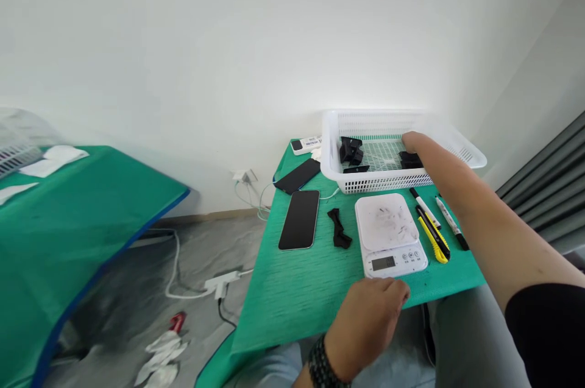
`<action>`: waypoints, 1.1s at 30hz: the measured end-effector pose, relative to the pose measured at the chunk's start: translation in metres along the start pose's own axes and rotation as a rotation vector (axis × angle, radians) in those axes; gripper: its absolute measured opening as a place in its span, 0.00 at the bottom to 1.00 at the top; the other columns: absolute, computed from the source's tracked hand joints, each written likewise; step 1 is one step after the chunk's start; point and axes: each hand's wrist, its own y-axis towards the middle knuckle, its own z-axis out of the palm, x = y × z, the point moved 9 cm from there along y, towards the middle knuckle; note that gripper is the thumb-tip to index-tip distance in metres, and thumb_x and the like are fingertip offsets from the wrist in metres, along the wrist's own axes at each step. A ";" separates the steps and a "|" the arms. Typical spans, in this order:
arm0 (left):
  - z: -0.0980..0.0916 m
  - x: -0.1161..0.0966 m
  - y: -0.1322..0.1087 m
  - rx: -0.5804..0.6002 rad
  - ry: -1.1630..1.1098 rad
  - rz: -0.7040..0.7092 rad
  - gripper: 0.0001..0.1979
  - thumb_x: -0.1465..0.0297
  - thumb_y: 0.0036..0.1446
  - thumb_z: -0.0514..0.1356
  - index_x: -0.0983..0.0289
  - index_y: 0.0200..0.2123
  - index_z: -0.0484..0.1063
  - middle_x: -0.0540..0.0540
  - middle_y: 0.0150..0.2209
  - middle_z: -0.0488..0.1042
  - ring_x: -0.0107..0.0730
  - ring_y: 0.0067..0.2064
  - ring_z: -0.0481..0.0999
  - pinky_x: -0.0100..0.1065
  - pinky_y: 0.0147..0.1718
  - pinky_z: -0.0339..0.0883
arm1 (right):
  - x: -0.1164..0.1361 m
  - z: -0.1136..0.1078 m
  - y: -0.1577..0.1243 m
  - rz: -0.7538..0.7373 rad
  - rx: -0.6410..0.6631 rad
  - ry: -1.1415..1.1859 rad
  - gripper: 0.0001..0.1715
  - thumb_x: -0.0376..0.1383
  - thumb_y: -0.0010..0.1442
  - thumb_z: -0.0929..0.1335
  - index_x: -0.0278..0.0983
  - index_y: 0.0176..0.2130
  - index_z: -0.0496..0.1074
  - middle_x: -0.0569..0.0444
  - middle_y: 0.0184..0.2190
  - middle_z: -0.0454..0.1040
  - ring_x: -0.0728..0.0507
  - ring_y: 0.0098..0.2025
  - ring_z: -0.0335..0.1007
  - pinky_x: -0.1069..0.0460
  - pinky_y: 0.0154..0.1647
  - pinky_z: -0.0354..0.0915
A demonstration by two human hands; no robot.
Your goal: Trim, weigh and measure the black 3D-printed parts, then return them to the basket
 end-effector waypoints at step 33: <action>0.005 0.002 0.007 0.119 -0.020 -0.051 0.08 0.76 0.68 0.56 0.61 0.45 0.74 0.53 0.41 0.84 0.42 0.42 0.83 0.36 0.35 0.68 | 0.029 -0.032 -0.034 -0.066 0.002 0.277 0.24 0.44 0.70 0.72 0.35 0.60 0.73 0.44 0.59 0.75 0.37 0.55 0.76 0.39 0.55 0.76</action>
